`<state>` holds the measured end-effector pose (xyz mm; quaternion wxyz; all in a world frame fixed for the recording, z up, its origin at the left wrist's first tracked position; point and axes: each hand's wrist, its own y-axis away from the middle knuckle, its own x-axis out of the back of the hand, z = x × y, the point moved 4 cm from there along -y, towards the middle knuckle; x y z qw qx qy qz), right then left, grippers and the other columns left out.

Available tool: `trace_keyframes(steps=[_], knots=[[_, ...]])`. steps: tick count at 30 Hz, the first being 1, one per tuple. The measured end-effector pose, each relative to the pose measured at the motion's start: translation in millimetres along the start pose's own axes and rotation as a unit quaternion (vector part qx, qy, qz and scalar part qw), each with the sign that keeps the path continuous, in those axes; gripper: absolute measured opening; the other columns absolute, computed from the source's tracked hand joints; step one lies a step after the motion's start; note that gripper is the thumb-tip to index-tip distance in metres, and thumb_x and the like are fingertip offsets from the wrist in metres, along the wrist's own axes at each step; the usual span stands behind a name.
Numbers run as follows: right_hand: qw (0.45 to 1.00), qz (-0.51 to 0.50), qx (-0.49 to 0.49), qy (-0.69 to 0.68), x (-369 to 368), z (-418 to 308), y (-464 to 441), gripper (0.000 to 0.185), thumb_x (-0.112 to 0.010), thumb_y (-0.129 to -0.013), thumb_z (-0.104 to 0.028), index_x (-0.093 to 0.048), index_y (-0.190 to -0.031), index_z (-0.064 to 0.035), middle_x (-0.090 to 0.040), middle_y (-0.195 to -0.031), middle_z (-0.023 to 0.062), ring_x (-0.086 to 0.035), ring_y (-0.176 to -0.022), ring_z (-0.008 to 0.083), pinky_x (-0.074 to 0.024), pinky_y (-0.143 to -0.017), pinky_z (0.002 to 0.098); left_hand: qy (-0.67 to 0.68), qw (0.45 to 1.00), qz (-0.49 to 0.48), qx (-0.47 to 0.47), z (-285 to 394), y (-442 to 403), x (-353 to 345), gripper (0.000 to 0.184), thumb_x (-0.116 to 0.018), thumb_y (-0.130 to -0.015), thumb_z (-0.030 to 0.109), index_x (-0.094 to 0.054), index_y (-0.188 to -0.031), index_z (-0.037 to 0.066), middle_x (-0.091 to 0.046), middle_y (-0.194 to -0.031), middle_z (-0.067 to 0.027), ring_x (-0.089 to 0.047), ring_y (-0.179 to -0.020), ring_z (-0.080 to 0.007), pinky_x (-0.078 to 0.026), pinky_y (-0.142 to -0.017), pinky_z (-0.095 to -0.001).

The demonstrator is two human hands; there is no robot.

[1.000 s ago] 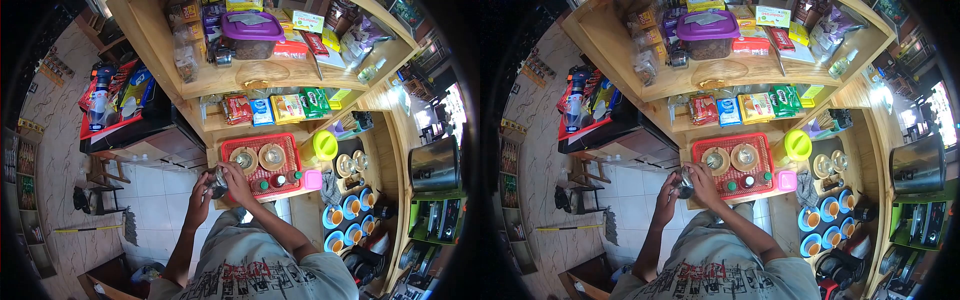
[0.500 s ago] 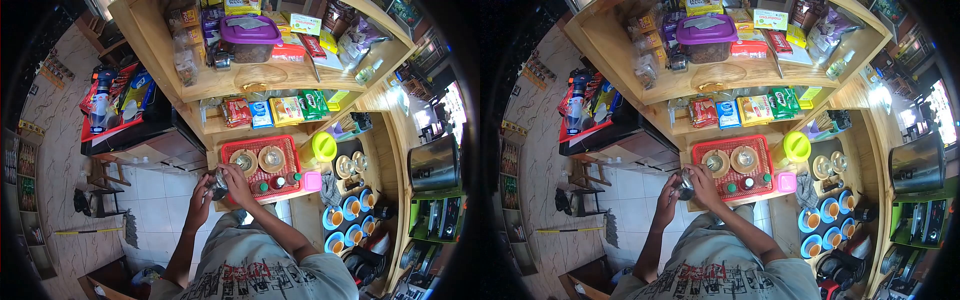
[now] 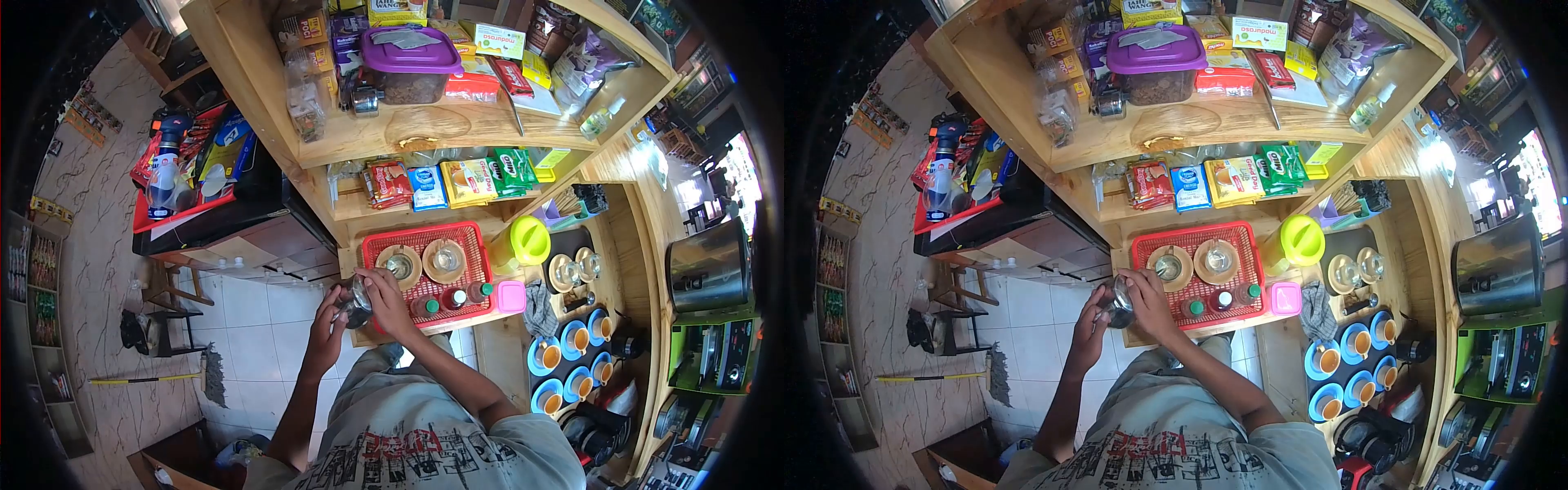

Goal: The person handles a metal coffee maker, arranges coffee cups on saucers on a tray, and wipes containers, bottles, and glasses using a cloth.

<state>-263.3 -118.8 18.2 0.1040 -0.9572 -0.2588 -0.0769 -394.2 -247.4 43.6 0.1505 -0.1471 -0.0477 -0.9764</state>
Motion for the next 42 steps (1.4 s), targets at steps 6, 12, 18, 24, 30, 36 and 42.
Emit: trace_keyframes(steps=[6,12,18,24,30,36,42], knots=[[1.0,-0.003,-0.017,0.002,-1,0,1,0.032,-0.05,-0.11,-0.02,-0.068,-0.132,-0.0051,-0.06,-0.115,0.0183,-0.057,-0.114,0.0346,-0.0445,-0.103,0.0422,0.014,1.0,0.0,0.005,-1,1,0,0.022,-0.05,-0.11,0.014,-0.057,-0.098,-0.002,-0.04,-0.165,-0.0241,-0.04,-0.15,-0.0313,-0.034,-0.119,-0.0413],[1.0,-0.009,-0.019,0.0,0,-3,2,0.033,-0.05,-0.11,-0.02,-0.068,-0.132,-0.0048,-0.059,-0.116,0.0185,-0.057,-0.115,0.035,-0.0442,-0.104,0.0425,0.029,0.999,-0.002,0.015,-5,3,1,0.022,-0.051,-0.109,0.015,-0.058,-0.1,-0.004,-0.041,-0.164,-0.0243,-0.034,-0.156,-0.0376,-0.032,-0.122,-0.0446],[1.0,-0.006,-0.017,0.002,-1,-2,2,0.033,-0.05,-0.11,-0.02,-0.068,-0.133,-0.0052,-0.059,-0.116,0.0186,-0.057,-0.115,0.035,-0.044,-0.103,0.0425,0.029,1.0,0.005,0.008,-3,3,0,0.022,-0.051,-0.109,0.015,-0.057,-0.098,-0.003,-0.042,-0.164,-0.0247,-0.037,-0.155,-0.0373,-0.032,-0.122,-0.0447],[1.0,0.001,-0.008,0.012,2,-5,2,0.033,-0.05,-0.11,-0.021,-0.069,-0.132,-0.006,-0.06,-0.115,0.0184,-0.058,-0.114,0.0346,-0.0441,-0.103,0.0425,0.037,0.999,0.005,0.002,-4,2,-2,0.022,-0.051,-0.109,0.014,-0.058,-0.098,-0.004,-0.042,-0.164,-0.0248,-0.039,-0.154,-0.0361,-0.034,-0.121,-0.0436],[1.0,-0.007,-0.023,0.0,1,1,2,0.033,-0.05,-0.11,-0.021,-0.068,-0.134,-0.0068,-0.06,-0.116,0.0182,-0.058,-0.114,0.0342,-0.044,-0.104,0.042,0.02,1.0,-0.003,0.001,5,2,-2,0.023,-0.048,-0.11,0.015,-0.057,-0.096,0.0,-0.037,-0.165,-0.029,-0.039,-0.152,-0.0307,-0.033,-0.12,-0.0406],[0.999,-0.013,-0.039,-0.007,0,3,3,0.034,-0.049,-0.111,-0.022,-0.068,-0.134,-0.0066,-0.061,-0.116,0.0181,-0.058,-0.115,0.0343,-0.0436,-0.105,0.0417,0.016,1.0,0.005,0.001,-1,2,-1,0.022,-0.051,-0.109,0.013,-0.059,-0.1,-0.005,-0.042,-0.163,-0.0256,-0.039,-0.153,-0.0364,-0.034,-0.121,-0.0429],[0.999,-0.015,-0.032,-0.004,-1,9,2,0.034,-0.049,-0.111,-0.022,-0.068,-0.134,-0.006,-0.061,-0.116,0.0182,-0.058,-0.114,0.034,-0.0436,-0.104,0.0412,0.018,1.0,0.004,0.008,2,2,-2,0.024,-0.051,-0.109,0.015,-0.059,-0.101,-0.005,-0.041,-0.163,-0.0253,-0.038,-0.154,-0.0363,-0.033,-0.121,-0.0429]])
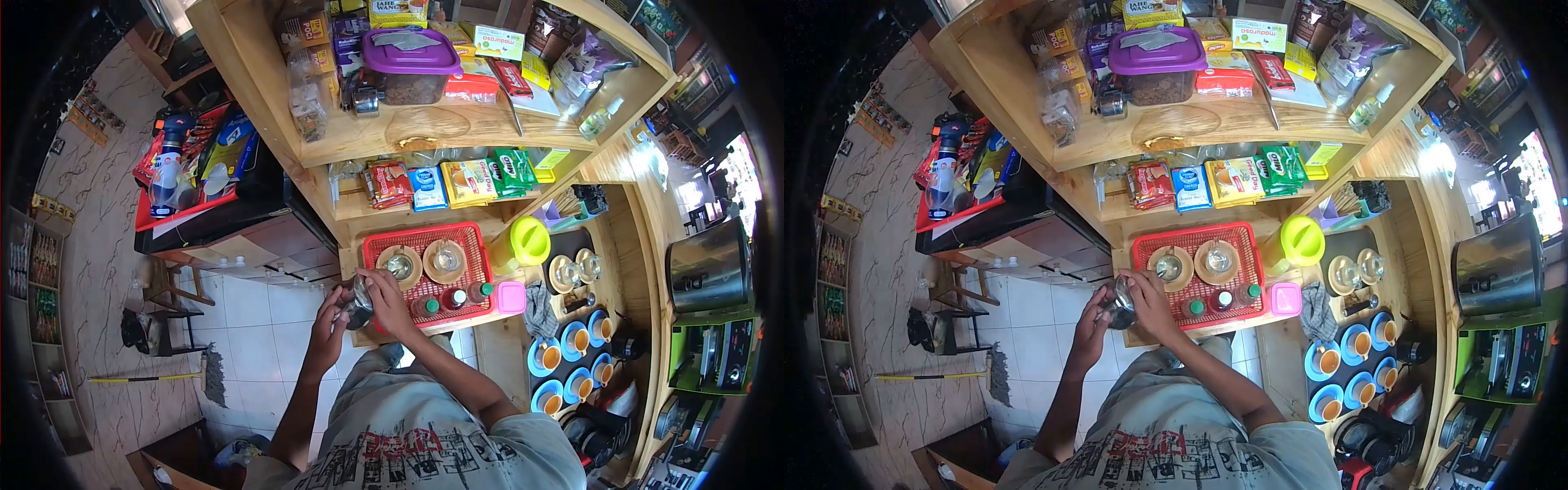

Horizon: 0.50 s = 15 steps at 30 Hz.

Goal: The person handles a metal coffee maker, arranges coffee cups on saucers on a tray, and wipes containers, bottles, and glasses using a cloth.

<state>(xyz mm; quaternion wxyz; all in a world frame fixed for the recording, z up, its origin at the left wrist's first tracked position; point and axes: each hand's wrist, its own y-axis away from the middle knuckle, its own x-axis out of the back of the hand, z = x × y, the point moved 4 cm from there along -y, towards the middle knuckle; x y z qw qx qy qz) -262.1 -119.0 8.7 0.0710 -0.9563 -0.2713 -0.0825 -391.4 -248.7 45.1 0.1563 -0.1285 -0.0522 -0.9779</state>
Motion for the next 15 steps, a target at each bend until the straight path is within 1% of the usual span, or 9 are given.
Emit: trace_keyframes(steps=[5,8,11,15], knots=[[1.0,0.003,0.002,-0.006,2,-4,-1,0.033,-0.05,-0.111,-0.021,-0.068,-0.134,-0.0059,-0.06,-0.115,0.0178,-0.058,-0.114,0.0337,-0.0438,-0.104,0.0413,0.006,1.0,-0.004,0.005,-4,-1,0,0.024,-0.051,-0.11,0.016,-0.059,-0.101,-0.005,-0.041,-0.163,-0.0252,-0.037,-0.154,-0.0363,-0.033,-0.121,-0.0432],[1.0,0.01,0.016,0.008,4,-9,-2,0.033,-0.05,-0.11,-0.021,-0.068,-0.133,-0.0061,-0.06,-0.115,0.0178,-0.058,-0.115,0.0337,-0.0438,-0.104,0.0414,-0.007,1.0,-0.007,-0.01,-3,-3,0,0.023,-0.05,-0.109,0.015,-0.059,-0.1,-0.005,-0.041,-0.164,-0.0253,-0.036,-0.155,-0.0364,-0.033,-0.122,-0.0434],[1.0,0.008,0.011,0.002,6,-13,-3,0.033,-0.05,-0.11,-0.021,-0.068,-0.133,-0.0063,-0.059,-0.115,0.0182,-0.057,-0.116,0.0341,-0.0438,-0.104,0.0416,0.015,1.0,-0.008,0.001,-3,-5,0,0.023,-0.051,-0.109,0.014,-0.059,-0.098,-0.004,-0.041,-0.164,-0.0256,-0.035,-0.156,-0.0363,-0.033,-0.121,-0.0433],[0.999,0.018,0.023,0.027,10,-17,-3,0.033,-0.051,-0.11,-0.02,-0.068,-0.134,-0.0068,-0.059,-0.115,0.0185,-0.056,-0.116,0.0346,-0.0436,-0.105,0.042,0.022,1.0,-0.009,-0.016,-3,-8,-2,0.023,-0.051,-0.109,0.013,-0.057,-0.095,-0.003,-0.041,-0.164,-0.0259,-0.039,-0.153,-0.0342,-0.034,-0.119,-0.0417]])
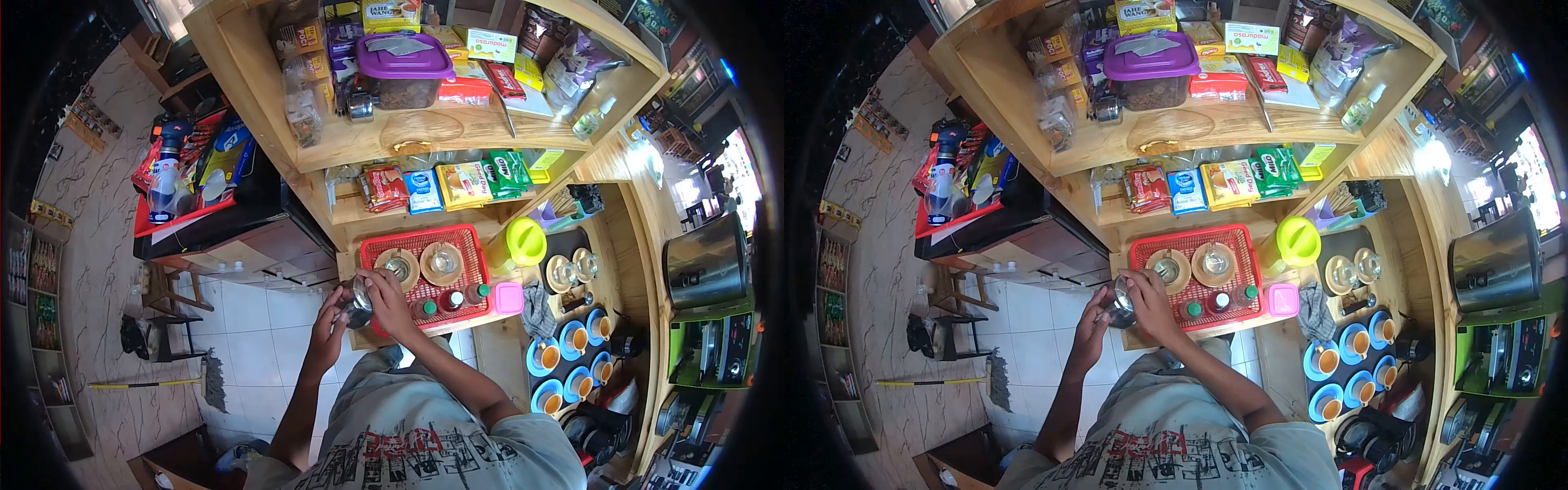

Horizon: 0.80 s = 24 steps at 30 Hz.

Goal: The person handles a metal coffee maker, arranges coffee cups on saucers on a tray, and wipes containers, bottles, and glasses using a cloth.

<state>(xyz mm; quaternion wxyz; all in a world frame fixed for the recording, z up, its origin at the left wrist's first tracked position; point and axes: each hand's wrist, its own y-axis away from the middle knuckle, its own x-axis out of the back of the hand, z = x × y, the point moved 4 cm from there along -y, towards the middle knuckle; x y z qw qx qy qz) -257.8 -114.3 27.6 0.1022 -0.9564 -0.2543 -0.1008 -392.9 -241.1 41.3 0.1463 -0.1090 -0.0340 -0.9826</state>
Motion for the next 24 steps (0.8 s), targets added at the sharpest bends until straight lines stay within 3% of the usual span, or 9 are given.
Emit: trace_keyframes(steps=[5,8,10,17,24], knots=[[1.0,0.005,0.003,0.026,7,-8,0,0.033,-0.052,-0.109,-0.02,-0.068,-0.135,-0.0075,-0.059,-0.117,0.0191,-0.056,-0.116,0.0355,-0.0434,-0.105,0.0428,0.058,0.998,-0.007,0.028,-12,-2,-3,0.023,-0.05,-0.109,0.012,-0.056,-0.093,-0.003,-0.041,-0.164,-0.0258,-0.043,-0.15,-0.0312,-0.036,-0.117,-0.0397],[1.0,0.008,0.011,0.026,13,-13,-1,0.033,-0.052,-0.109,-0.02,-0.068,-0.135,-0.0082,-0.06,-0.12,0.02,-0.056,-0.116,0.036,-0.0433,-0.105,0.0436,0.02,1.0,-0.002,-0.012,2,-5,-5,0.022,-0.051,-0.109,0.012,-0.055,-0.092,-0.002,-0.041,-0.164,-0.0254,-0.044,-0.149,-0.0303,-0.037,-0.116,-0.039],[0.999,0.008,0.016,0.043,18,-13,-3,0.033,-0.053,-0.108,-0.02,-0.068,-0.136,-0.0093,-0.06,-0.123,0.02,-0.055,-0.116,0.0364,-0.0433,-0.105,0.0443,0.029,0.999,-0.019,-0.014,6,-9,-8,0.02,-0.047,-0.109,0.011,-0.058,-0.1,-0.002,-0.04,-0.165,-0.0222,-0.041,-0.149,-0.0265,-0.033,-0.119,-0.0382],[0.998,0.049,0.015,0.048,53,-27,-10,0.033,-0.054,-0.108,-0.019,-0.068,-0.137,-0.0122,-0.059,-0.12,0.0198,-0.055,-0.115,0.0373,-0.0432,-0.104,0.0449,0.045,0.998,-0.043,-0.031,23,-35,-28,0.02,-0.046,-0.109,0.009,-0.055,-0.095,0.0,-0.04,-0.165,-0.0214,-0.04,-0.151,-0.028,-0.032,-0.122,-0.0412],[0.996,0.083,0.01,0.04,83,-19,-19,0.032,-0.053,-0.108,-0.02,-0.069,-0.136,-0.0128,-0.057,-0.12,0.0203,-0.055,-0.114,0.0367,-0.0428,-0.104,0.0441,0.055,0.997,-0.056,-0.028,35,-59,-53,0.019,-0.049,-0.108,0.007,-0.053,-0.092,-0.001,-0.043,-0.163,-0.0215,-0.044,-0.149,-0.0278,-0.036,-0.117,-0.0375]])
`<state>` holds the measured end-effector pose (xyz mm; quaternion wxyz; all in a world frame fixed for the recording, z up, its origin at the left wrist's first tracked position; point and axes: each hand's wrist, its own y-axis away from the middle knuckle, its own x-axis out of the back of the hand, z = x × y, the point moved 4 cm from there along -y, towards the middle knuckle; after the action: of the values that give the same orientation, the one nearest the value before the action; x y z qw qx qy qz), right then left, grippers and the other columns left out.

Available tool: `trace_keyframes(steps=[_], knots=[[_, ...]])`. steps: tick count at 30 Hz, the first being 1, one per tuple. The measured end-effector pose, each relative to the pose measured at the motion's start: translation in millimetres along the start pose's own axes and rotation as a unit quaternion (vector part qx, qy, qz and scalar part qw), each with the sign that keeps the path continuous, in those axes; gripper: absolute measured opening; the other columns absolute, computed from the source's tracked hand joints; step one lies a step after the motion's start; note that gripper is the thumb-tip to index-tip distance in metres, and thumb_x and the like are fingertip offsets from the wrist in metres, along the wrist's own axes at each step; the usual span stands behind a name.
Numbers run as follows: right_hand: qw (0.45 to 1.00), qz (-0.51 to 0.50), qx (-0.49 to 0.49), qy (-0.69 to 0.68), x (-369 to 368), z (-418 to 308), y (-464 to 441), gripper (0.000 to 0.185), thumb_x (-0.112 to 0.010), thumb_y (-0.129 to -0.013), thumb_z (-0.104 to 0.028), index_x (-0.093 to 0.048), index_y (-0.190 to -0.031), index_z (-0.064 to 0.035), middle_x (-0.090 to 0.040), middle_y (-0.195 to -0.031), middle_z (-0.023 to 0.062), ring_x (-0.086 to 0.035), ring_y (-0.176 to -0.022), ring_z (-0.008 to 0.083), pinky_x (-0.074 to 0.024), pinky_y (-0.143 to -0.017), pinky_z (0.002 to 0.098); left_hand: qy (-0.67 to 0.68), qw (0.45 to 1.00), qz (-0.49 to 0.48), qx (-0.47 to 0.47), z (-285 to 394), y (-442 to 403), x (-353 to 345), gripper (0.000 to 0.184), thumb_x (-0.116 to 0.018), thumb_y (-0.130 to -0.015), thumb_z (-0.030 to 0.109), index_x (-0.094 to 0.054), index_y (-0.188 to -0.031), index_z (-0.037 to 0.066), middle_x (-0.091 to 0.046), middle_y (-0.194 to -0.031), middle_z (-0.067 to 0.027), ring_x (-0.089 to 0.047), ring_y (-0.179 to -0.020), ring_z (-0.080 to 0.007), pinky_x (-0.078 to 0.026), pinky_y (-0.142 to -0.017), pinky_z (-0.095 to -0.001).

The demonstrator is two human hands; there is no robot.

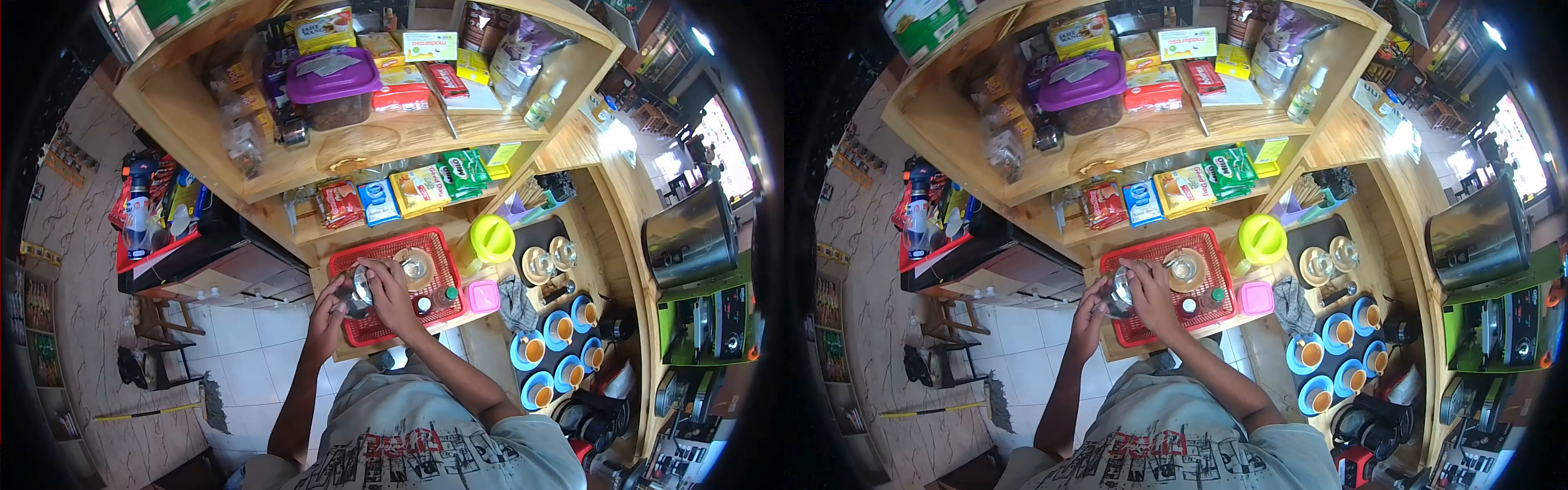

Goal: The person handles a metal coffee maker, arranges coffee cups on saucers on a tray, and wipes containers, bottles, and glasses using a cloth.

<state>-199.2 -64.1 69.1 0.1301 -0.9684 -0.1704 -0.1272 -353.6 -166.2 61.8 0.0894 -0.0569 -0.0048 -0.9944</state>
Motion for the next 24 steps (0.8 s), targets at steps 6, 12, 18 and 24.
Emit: trace_keyframes(steps=[6,12,18,24], knots=[[1.0,0.002,-0.019,-0.002,9,15,-4,0.033,-0.052,-0.109,-0.02,-0.067,-0.137,-0.0117,-0.058,-0.118,0.0195,-0.055,-0.115,0.0366,-0.0417,-0.105,0.0442,-0.042,0.999,0.017,0.005,4,-12,-14,0.018,-0.051,-0.108,0.007,-0.054,-0.094,-0.003,-0.046,-0.16,-0.0205,-0.05,-0.144,-0.0273,-0.042,-0.113,-0.0359],[0.999,0.003,-0.033,-0.028,12,27,-5,0.033,-0.05,-0.11,-0.02,-0.066,-0.137,-0.0108,-0.059,-0.117,0.0191,-0.056,-0.113,0.0358,-0.0413,-0.105,0.0435,-0.084,0.996,0.034,0.014,14,-17,-20,0.019,-0.054,-0.107,0.01,-0.057,-0.096,-0.004,-0.05,-0.157,-0.0197,-0.057,-0.136,-0.0267,-0.048,-0.107,-0.0355],[0.998,-0.01,-0.042,-0.052,12,34,-8,0.033,-0.048,-0.111,-0.021,-0.065,-0.138,-0.011,-0.059,-0.117,0.0184,-0.056,-0.114,0.0344,-0.0416,-0.105,0.0425,-0.116,0.992,0.044,0.005,17,-21,-25,0.02,-0.055,-0.107,0.012,-0.059,-0.098,-0.005,-0.053,-0.154,-0.0194,-0.058,-0.135,-0.0271,-0.048,-0.107,-0.0354],[0.997,-0.014,-0.05,-0.06,14,37,-9,0.034,-0.045,-0.112,-0.022,-0.063,-0.139,-0.011,-0.06,-0.118,0.0186,-0.057,-0.115,0.0347,-0.0415,-0.106,0.0429,-0.119,0.992,0.043,0.027,22,-23,-29,0.021,-0.055,-0.107,0.013,-0.06,-0.101,-0.007,-0.054,-0.153,-0.0196,-0.056,-0.138,-0.0294,-0.046,-0.11,-0.0369]])
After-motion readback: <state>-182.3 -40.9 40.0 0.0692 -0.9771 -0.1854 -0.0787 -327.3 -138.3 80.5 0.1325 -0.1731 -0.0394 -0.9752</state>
